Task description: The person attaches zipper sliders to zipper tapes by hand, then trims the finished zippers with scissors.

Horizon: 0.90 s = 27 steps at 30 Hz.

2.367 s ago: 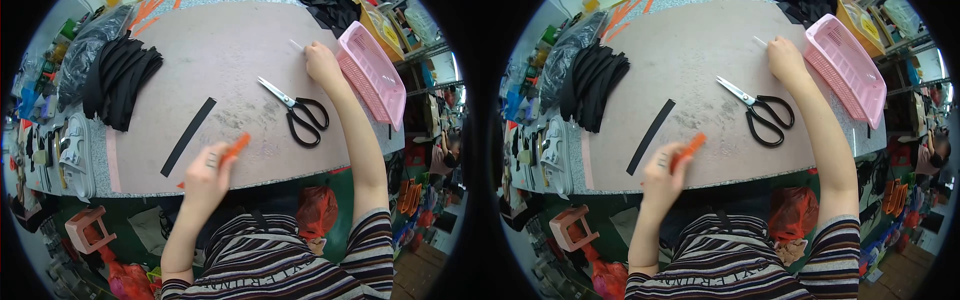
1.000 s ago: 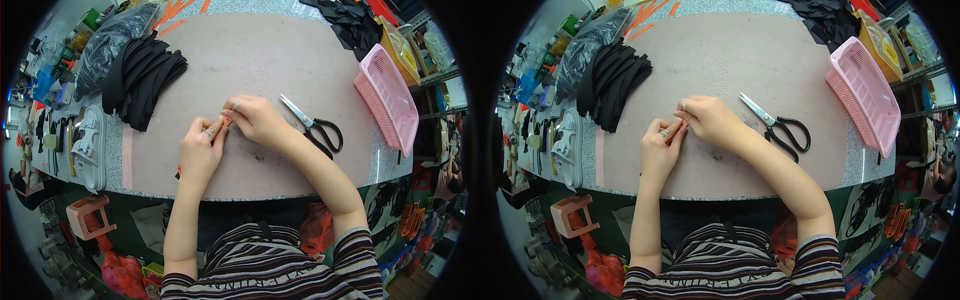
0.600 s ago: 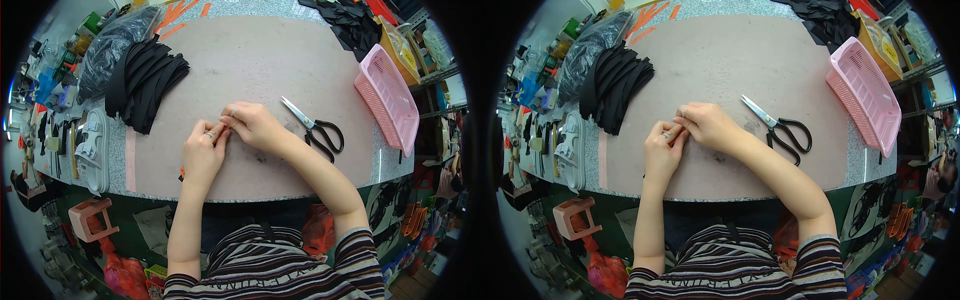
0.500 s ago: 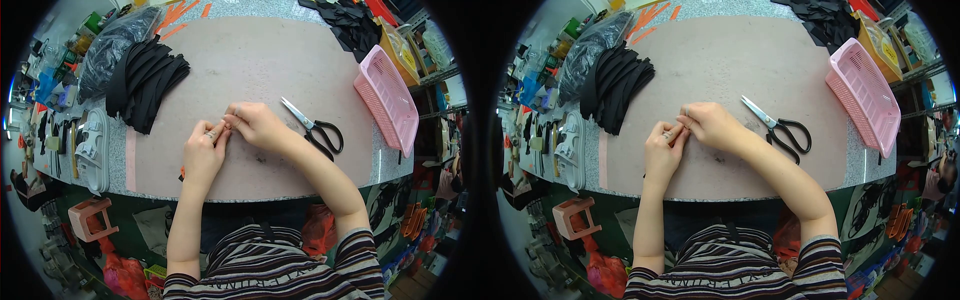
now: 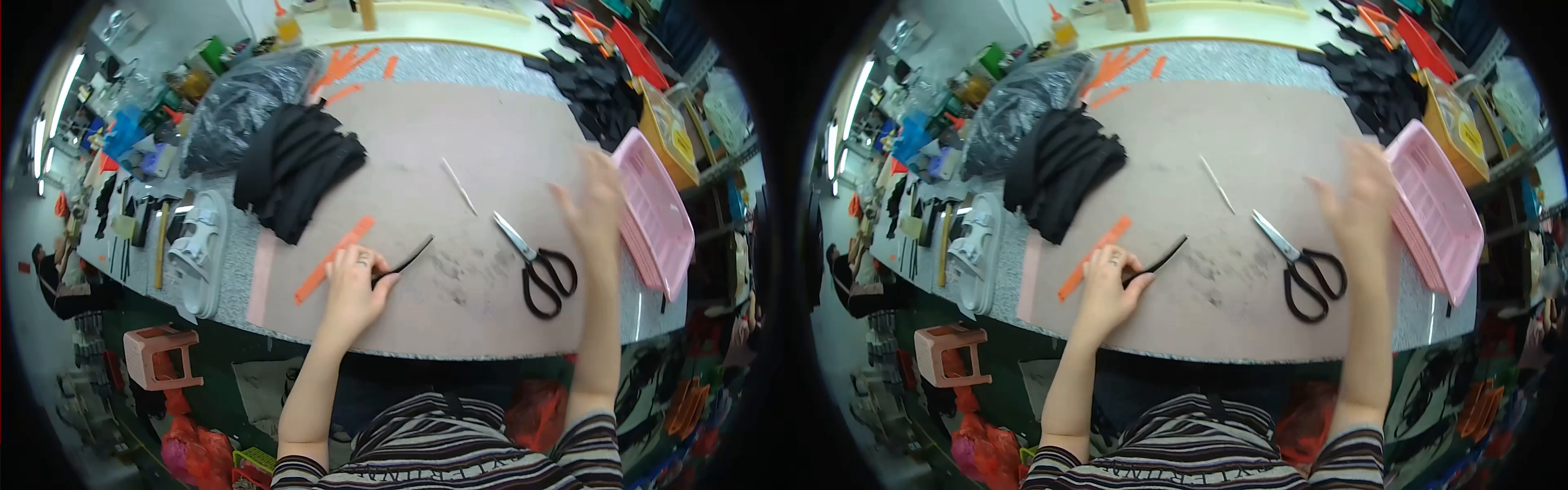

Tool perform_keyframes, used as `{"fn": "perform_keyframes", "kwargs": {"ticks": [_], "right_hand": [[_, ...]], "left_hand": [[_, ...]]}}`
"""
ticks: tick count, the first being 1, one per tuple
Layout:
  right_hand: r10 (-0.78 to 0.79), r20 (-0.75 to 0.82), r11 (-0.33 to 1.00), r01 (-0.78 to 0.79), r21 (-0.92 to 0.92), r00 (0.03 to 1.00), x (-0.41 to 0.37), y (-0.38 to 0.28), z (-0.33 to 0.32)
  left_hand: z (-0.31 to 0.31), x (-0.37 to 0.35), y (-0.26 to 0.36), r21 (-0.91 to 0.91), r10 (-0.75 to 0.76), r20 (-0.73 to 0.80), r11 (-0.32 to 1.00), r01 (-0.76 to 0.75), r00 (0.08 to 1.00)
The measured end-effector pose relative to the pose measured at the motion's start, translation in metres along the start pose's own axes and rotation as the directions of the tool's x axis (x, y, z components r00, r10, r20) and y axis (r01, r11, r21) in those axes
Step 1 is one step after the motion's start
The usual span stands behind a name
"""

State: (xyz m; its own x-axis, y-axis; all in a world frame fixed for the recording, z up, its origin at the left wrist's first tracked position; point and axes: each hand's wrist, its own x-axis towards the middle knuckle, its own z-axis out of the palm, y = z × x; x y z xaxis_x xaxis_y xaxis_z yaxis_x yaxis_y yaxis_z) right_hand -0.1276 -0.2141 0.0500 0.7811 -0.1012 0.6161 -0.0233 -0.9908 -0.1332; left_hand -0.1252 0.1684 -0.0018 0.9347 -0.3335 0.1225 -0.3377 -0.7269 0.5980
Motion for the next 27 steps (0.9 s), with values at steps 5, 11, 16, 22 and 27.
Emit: {"fn": "perform_keyframes", "kwargs": {"ticks": [5, 11, 16, 22, 27], "right_hand": [[0.428, 0.105, 0.786, -0.312, -0.534, 0.898, -0.062, 0.135, -0.039], [0.233, 0.18, 0.959, -0.196, -0.202, 0.956, -0.048, 0.112, -0.033], [-0.097, 0.31, 0.995, 0.083, 0.057, 0.946, 0.023, -0.023, -0.019], [-0.384, 0.151, 0.923, 0.377, 0.073, 0.911, 0.046, -0.085, 0.059], [-0.294, 0.68, 0.374, -0.574, 0.729, 0.672, -0.003, -0.221, 0.043]], "left_hand": [[-0.061, 0.065, -0.006, -0.27, 0.091, -0.264, 0.949, -0.164, 0.96], [-0.148, 0.165, -0.11, 0.224, 0.074, -0.289, 0.974, -0.008, 0.954], [-0.136, 0.173, -0.145, 0.09, -0.133, -0.321, 0.981, 0.17, 0.938], [-0.141, 0.159, -0.142, 0.091, -0.231, -0.093, 0.967, 0.239, 0.969], [-0.149, 0.166, -0.154, 0.09, -0.368, -0.015, 0.925, 0.368, 0.93]]}}
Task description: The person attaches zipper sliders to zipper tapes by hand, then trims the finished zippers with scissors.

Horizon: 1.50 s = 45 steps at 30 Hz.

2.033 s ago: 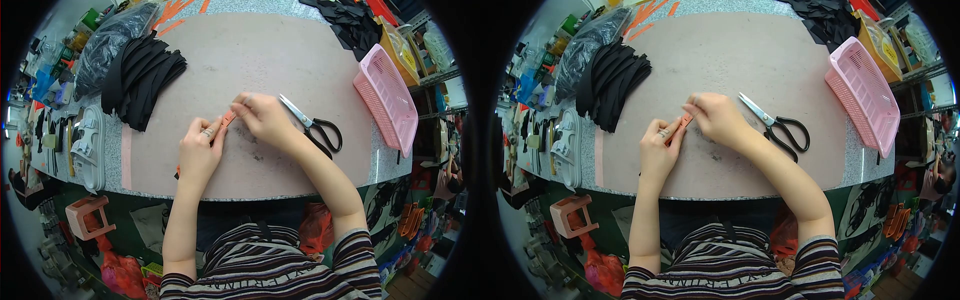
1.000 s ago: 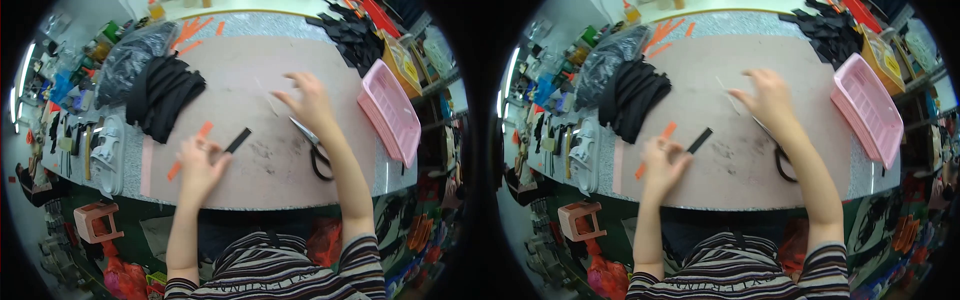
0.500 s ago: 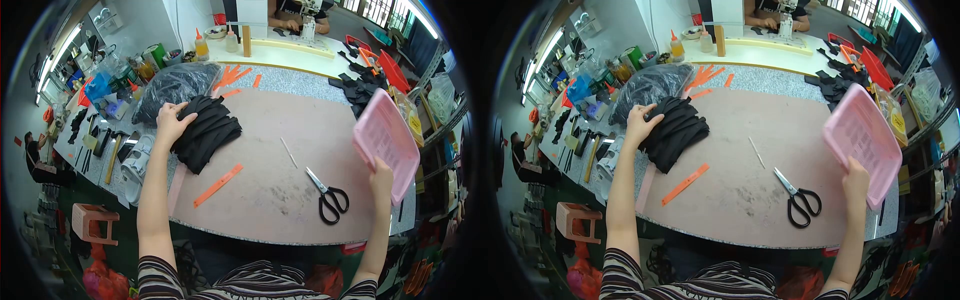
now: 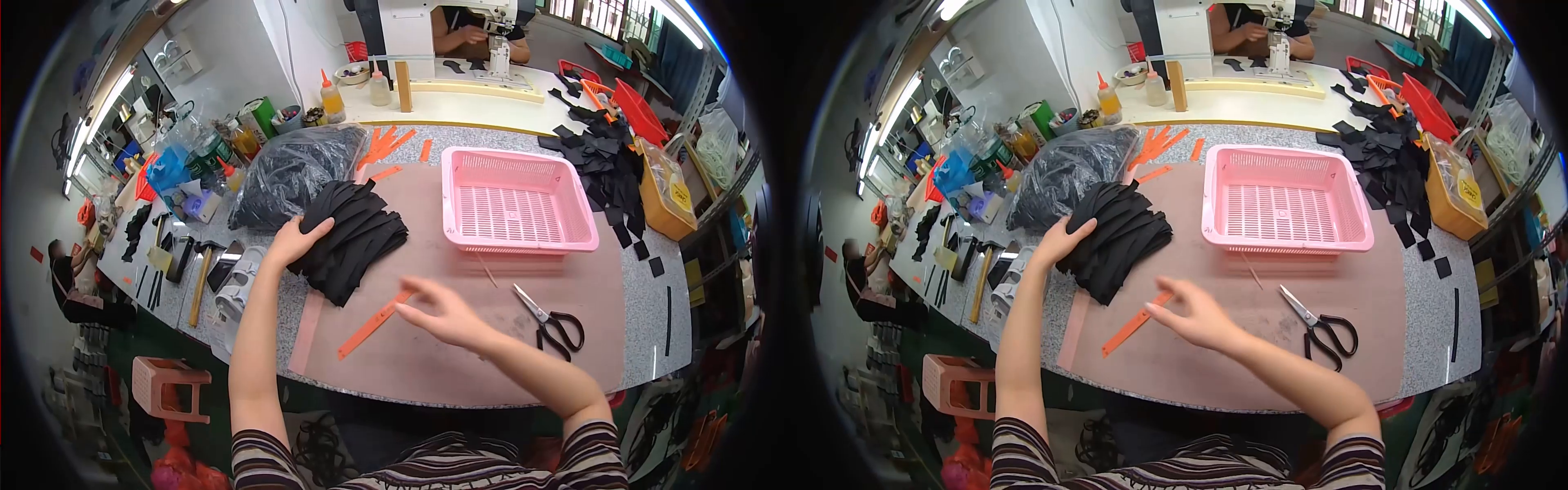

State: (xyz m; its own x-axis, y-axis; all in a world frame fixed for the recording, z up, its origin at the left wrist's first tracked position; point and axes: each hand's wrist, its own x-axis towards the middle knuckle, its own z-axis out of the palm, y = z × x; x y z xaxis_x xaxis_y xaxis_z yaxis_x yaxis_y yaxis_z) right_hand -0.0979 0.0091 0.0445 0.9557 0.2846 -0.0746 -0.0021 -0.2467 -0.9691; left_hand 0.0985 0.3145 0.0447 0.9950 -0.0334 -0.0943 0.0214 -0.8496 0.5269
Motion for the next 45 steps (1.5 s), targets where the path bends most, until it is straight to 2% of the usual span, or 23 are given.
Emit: {"fn": "perform_keyframes", "kwargs": {"ticks": [1, 2, 3, 5, 8, 9, 12, 13, 16, 17, 20, 22, 24, 25, 26, 30, 33, 36, 38, 40, 41, 44, 45], "right_hand": [[0.144, 0.085, 0.887, -0.167, 0.431, 0.986, 0.022, 0.018, 0.019], [0.227, 0.224, 0.574, -0.316, 0.756, 0.948, 0.045, 0.037, 0.034], [0.272, 0.18, 0.455, -0.291, 0.841, 0.945, 0.064, 0.043, 0.045], [0.364, 0.12, 0.206, -0.206, 0.957, 0.924, 0.103, 0.038, 0.056], [0.257, 0.107, 0.255, -0.174, 0.951, 0.961, 0.126, 0.019, 0.069], [0.354, 0.109, 0.219, -0.195, 0.956, 0.929, 0.133, 0.014, 0.069], [0.38, 0.139, 0.268, -0.252, 0.93, 0.914, 0.142, -0.002, 0.065], [0.513, 0.098, 0.269, -0.269, 0.925, 0.853, 0.154, -0.001, 0.07], [0.26, 0.132, 0.347, -0.22, 0.912, 0.957, 0.165, 0.001, 0.078], [0.223, 0.131, 0.465, -0.223, 0.857, 0.966, 0.167, 0.005, 0.08], [0.395, -0.104, 0.816, -0.297, 0.496, 0.913, 0.176, 0.014, 0.094], [0.294, -0.113, 0.69, -0.128, 0.713, 0.949, 0.171, 0.007, 0.101], [0.222, 0.007, 0.338, -0.084, 0.937, 0.975, 0.164, -0.003, 0.1], [0.218, -0.014, 0.216, -0.035, 0.976, 0.976, 0.17, 0.0, 0.101], [0.218, 0.07, 0.108, -0.096, 0.99, 0.974, 0.175, 0.005, 0.098], [0.126, 0.169, 0.088, -0.181, 0.98, 0.977, 0.169, 0.003, 0.085], [0.134, 0.176, 0.15, -0.195, 0.969, 0.975, 0.167, -0.005, 0.083], [0.069, 0.321, 0.056, -0.325, 0.944, 0.945, 0.167, 0.0, 0.079], [0.081, 0.286, 0.002, -0.287, 0.958, 0.955, 0.163, 0.001, 0.085], [0.0, 0.222, -0.044, -0.222, 0.974, 0.975, 0.146, -0.011, 0.084], [-0.063, 0.206, -0.035, -0.209, 0.977, 0.976, 0.14, -0.014, 0.08], [-0.142, -0.066, 0.007, 0.068, 0.998, 0.988, 0.102, -0.061, 0.043], [-0.123, -0.139, -0.009, 0.139, 0.99, 0.983, 0.096, -0.072, 0.027]], "left_hand": [[-0.001, 0.0, 0.003, -0.098, -0.006, 0.039, 0.995, 0.01, 0.999], [-0.002, -0.004, 0.006, -0.194, -0.008, 0.079, 0.981, 0.023, 0.997], [-0.003, -0.007, 0.007, -0.285, -0.009, 0.119, 0.957, 0.043, 0.993], [0.003, -0.002, -0.003, -0.265, 0.028, 0.123, 0.964, 0.005, 0.992], [0.002, 0.0, -0.008, -0.294, 0.041, 0.165, 0.956, 0.009, 0.985], [-0.002, -0.003, -0.002, -0.327, 0.043, 0.192, 0.945, 0.022, 0.981], [-0.011, 0.0, 0.0, -0.425, 0.028, 0.31, 0.898, 0.112, 0.95], [-0.012, 0.0, 0.0, -0.452, 0.02, 0.357, 0.879, 0.153, 0.934], [-0.013, -0.002, 0.0, -0.408, 0.045, 0.342, 0.907, 0.105, 0.939], [-0.01, 0.0, -0.003, -0.379, 0.073, 0.301, 0.924, 0.05, 0.951], [-0.01, -0.01, 0.003, -0.339, 0.019, 0.275, 0.938, 0.079, 0.961], [-0.014, -0.019, 0.012, -0.32, 0.028, 0.257, 0.946, 0.058, 0.966], [-0.003, -0.016, 0.002, -0.305, 0.087, 0.218, 0.952, -0.016, 0.972], [0.0, -0.01, -0.003, -0.353, 0.073, 0.231, 0.936, 0.014, 0.97], [0.003, -0.004, -0.008, -0.399, 0.056, 0.245, 0.916, 0.048, 0.968], [-0.006, -0.009, 0.002, -0.635, 0.029, 0.365, 0.739, 0.226, 0.93], [0.003, -0.008, -0.005, -0.579, 0.092, 0.276, 0.81, 0.089, 0.957], [0.006, -0.019, -0.007, -0.597, 0.101, 0.201, 0.801, 0.04, 0.974], [0.007, -0.028, -0.004, -0.637, 0.126, 0.12, 0.771, -0.021, 0.985], [-0.008, -0.05, 0.017, -0.621, 0.155, 0.055, 0.779, -0.088, 0.986], [-0.015, -0.062, 0.033, -0.625, 0.244, 0.005, 0.758, -0.187, 0.97], [-0.047, -0.071, 0.101, -0.583, 0.439, 0.008, 0.732, -0.353, 0.898], [-0.054, -0.066, 0.127, -0.489, 0.513, -0.023, 0.743, -0.457, 0.858]]}}
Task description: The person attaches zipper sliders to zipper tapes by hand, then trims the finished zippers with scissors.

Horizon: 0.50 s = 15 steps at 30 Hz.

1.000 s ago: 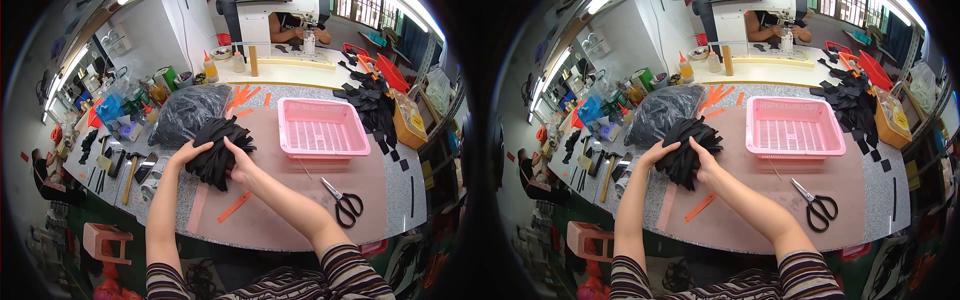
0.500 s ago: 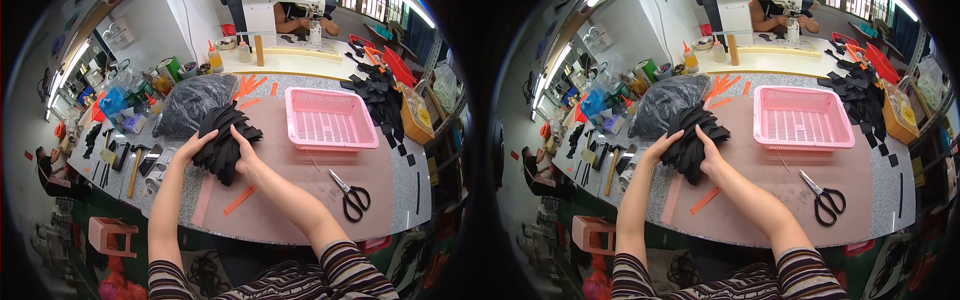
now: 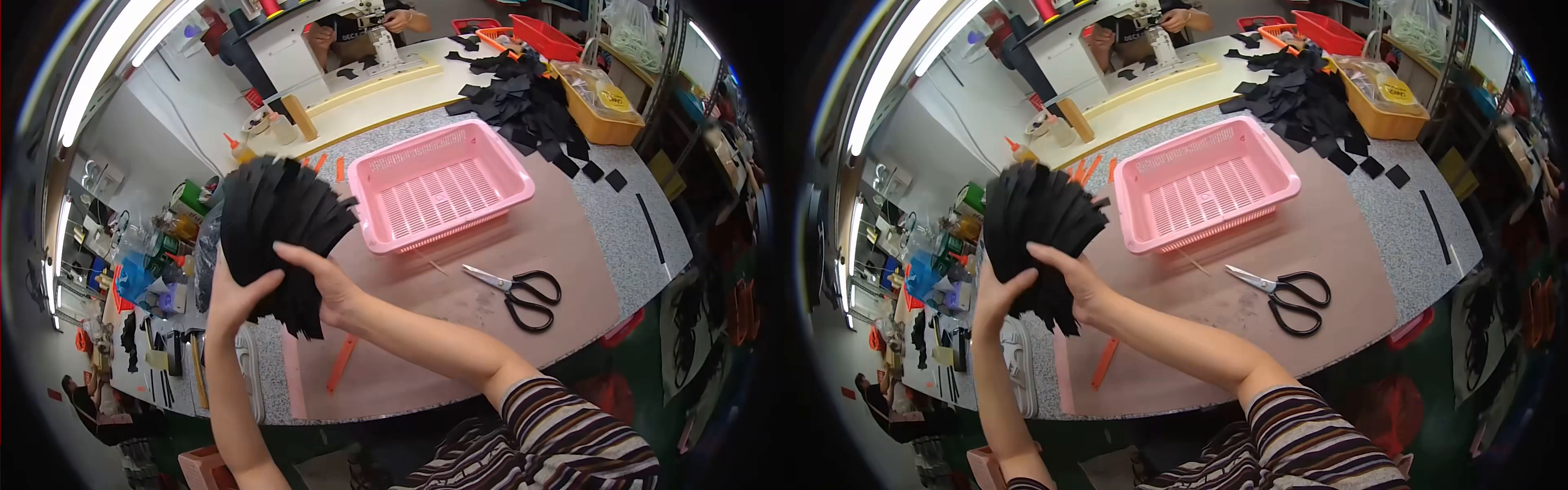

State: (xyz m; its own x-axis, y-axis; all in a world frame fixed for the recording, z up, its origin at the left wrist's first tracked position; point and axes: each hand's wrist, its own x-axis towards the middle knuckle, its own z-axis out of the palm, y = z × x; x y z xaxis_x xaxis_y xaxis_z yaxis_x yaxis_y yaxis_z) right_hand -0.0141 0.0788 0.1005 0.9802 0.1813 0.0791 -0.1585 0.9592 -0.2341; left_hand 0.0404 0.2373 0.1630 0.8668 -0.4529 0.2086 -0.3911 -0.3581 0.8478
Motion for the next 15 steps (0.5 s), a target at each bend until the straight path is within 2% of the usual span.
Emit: {"fn": "perform_keyframes", "kwargs": {"ticks": [2, 3, 5, 7, 8, 9, 10, 11, 12, 13, 14, 15], "right_hand": [[-0.197, 0.023, 0.98, 0.197, 0.006, 0.98, -0.001, -0.036, 0.014], [-0.242, 0.063, 0.969, 0.244, -0.024, 0.968, 0.004, -0.053, 0.012], [-0.366, 0.128, 0.929, 0.371, -0.017, 0.922, 0.004, -0.093, 0.012], [-0.373, 0.027, 0.923, 0.374, -0.093, 0.927, 0.005, -0.123, -0.011], [-0.272, -0.044, 0.962, 0.27, -0.036, 0.961, 0.006, -0.132, -0.026], [-0.133, -0.279, 0.991, 0.131, -0.027, 0.951, 0.0, -0.143, -0.041], [-0.146, -0.309, 0.983, 0.103, -0.152, 0.94, -0.012, -0.145, -0.05], [-0.076, -0.333, 0.962, -0.019, -0.274, 0.94, -0.035, -0.15, -0.053], [0.021, -0.444, 0.963, -0.138, -0.233, 0.896, -0.061, -0.157, -0.038], [0.122, -0.39, 0.925, -0.247, -0.29, 0.913, -0.091, -0.171, -0.033], [0.12, -0.341, 0.889, -0.254, -0.381, 0.932, -0.116, -0.185, -0.034], [0.018, -0.322, 0.746, -0.227, -0.626, 0.947, -0.132, -0.204, -0.043]], "left_hand": [[0.016, 0.046, 0.049, 0.176, 0.156, 0.093, 0.97, -0.17, 0.983], [0.03, 0.07, 0.075, 0.234, 0.215, 0.166, 0.94, -0.25, 0.963], [0.059, 0.118, 0.116, 0.395, 0.136, 0.3, 0.883, -0.253, 0.944], [0.095, 0.171, 0.125, 0.533, 0.082, 0.439, 0.777, -0.333, 0.895], [0.118, 0.199, 0.12, 0.565, -0.044, 0.568, 0.747, -0.351, 0.822], [0.143, 0.225, 0.108, 0.59, -0.17, 0.669, 0.714, -0.378, 0.724], [0.174, 0.24, 0.079, 0.623, -0.281, 0.705, 0.684, -0.379, 0.651], [0.205, 0.25, 0.046, 0.654, -0.391, 0.723, 0.653, -0.382, 0.57], [0.225, 0.251, 0.007, 0.62, -0.319, 0.736, 0.672, -0.405, 0.597], [0.237, 0.248, -0.02, 0.589, -0.253, 0.743, 0.686, -0.426, 0.62], [0.242, 0.248, -0.017, 0.573, -0.217, 0.744, 0.694, -0.436, 0.633], [0.24, 0.242, -0.012, 0.562, -0.195, 0.743, 0.7, -0.439, 0.64]]}}
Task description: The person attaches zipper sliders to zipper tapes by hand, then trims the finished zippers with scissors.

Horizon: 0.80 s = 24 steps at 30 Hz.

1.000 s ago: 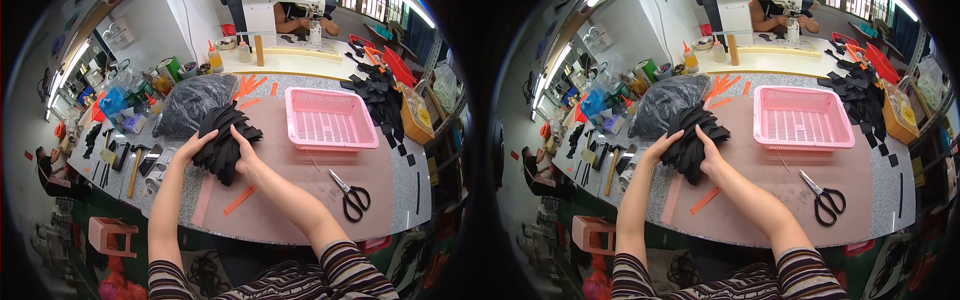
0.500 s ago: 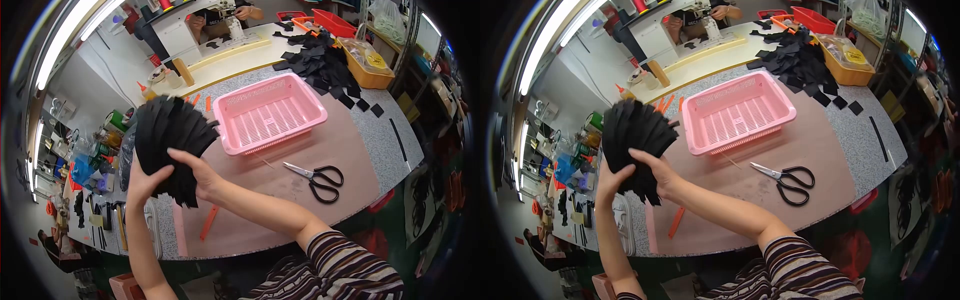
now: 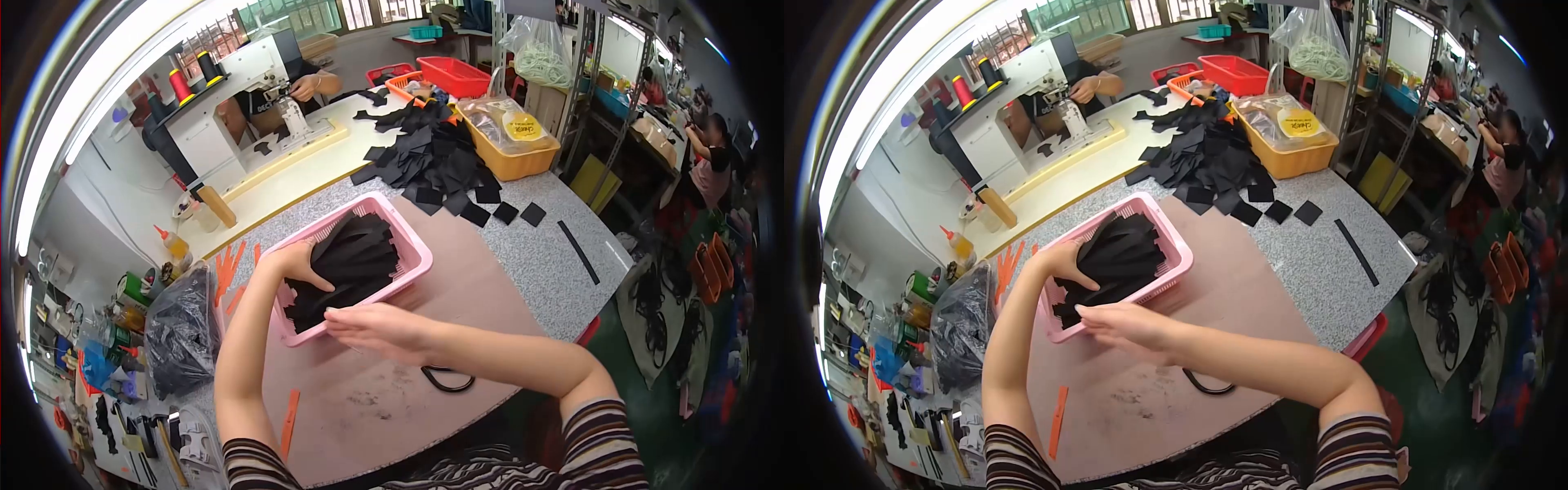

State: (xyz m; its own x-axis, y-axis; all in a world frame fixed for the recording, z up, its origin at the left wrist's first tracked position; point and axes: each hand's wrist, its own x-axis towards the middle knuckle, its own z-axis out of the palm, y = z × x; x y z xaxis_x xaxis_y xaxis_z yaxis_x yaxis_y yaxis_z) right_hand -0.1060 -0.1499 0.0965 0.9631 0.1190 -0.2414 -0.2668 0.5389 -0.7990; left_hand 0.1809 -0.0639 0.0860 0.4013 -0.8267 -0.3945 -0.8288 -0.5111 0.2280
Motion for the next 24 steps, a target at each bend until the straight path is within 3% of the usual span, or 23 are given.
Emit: {"fn": "perform_keyframes", "kwargs": {"ticks": [2, 3, 4, 6, 9, 12, 14, 15, 16, 18, 20, 21, 23, 24], "right_hand": [[-0.18, -0.018, 0.85, 0.146, -0.506, 0.984, -0.014, -0.012, -0.043], [-0.52, -0.085, 0.613, 0.302, -0.73, 0.85, -0.014, -0.018, -0.062], [-0.802, -0.056, 0.292, 0.309, -0.905, 0.595, -0.013, -0.024, -0.084], [-0.871, -0.197, 0.305, 0.181, -0.935, 0.451, -0.002, -0.029, -0.152], [-0.953, -0.189, 0.148, -0.178, -0.973, 0.238, -0.042, -0.026, -0.222], [-0.895, -0.444, 0.313, -0.632, -0.709, 0.054, -0.132, -0.031, -0.283], [-0.786, -0.605, 0.458, -0.775, -0.435, -0.125, -0.188, -0.019, -0.342], [-0.61, -0.784, 0.529, -0.795, -0.295, -0.115, -0.215, -0.018, -0.357], [-0.672, -0.721, 0.545, -0.772, -0.326, -0.17, -0.234, -0.007, -0.363], [-0.567, -0.8, 0.562, -0.618, -0.55, 0.195, -0.273, -0.003, -0.382], [-0.688, -0.586, 0.447, -0.387, -0.807, 0.428, -0.303, 0.022, -0.375], [-0.551, -0.657, 0.586, -0.323, -0.743, 0.514, -0.325, 0.026, -0.344], [-0.222, -0.606, 0.725, -0.286, -0.627, 0.764, -0.38, 0.029, -0.271], [-0.185, -0.528, 0.631, -0.312, -0.711, 0.829, -0.407, 0.041, -0.249]], "left_hand": [[0.011, -0.021, 0.006, -0.006, -0.002, -0.078, 1.0, 0.002, 0.997], [0.014, -0.029, 0.011, 0.006, -0.001, -0.149, 1.0, 0.002, 0.989], [0.015, -0.033, 0.021, 0.027, 0.022, -0.216, 0.999, -0.017, 0.976], [0.018, -0.046, 0.026, 0.012, 0.103, -0.338, 0.994, -0.105, 0.936], [0.029, -0.075, 0.054, 0.085, 0.122, -0.495, 0.992, -0.092, 0.86], [0.058, -0.108, 0.092, 0.041, 0.222, -0.626, 0.967, -0.252, 0.748], [0.073, -0.126, 0.119, 0.123, 0.274, -0.506, 0.961, -0.246, 0.818], [0.083, -0.123, 0.129, 0.169, 0.284, -0.534, 0.959, -0.228, 0.796], [0.094, -0.111, 0.12, 0.181, 0.259, -0.53, 0.965, -0.19, 0.808], [0.11, -0.09, 0.096, 0.208, 0.204, -0.527, 0.972, -0.108, 0.825], [0.105, -0.086, 0.102, 0.248, 0.253, -0.551, 0.96, -0.133, 0.795], [0.106, -0.079, 0.095, 0.249, 0.266, -0.54, 0.957, -0.15, 0.799], [0.105, -0.079, 0.095, 0.273, 0.306, -0.542, 0.945, -0.181, 0.782], [0.103, -0.081, 0.098, 0.299, 0.336, -0.556, 0.934, -0.194, 0.76]]}}
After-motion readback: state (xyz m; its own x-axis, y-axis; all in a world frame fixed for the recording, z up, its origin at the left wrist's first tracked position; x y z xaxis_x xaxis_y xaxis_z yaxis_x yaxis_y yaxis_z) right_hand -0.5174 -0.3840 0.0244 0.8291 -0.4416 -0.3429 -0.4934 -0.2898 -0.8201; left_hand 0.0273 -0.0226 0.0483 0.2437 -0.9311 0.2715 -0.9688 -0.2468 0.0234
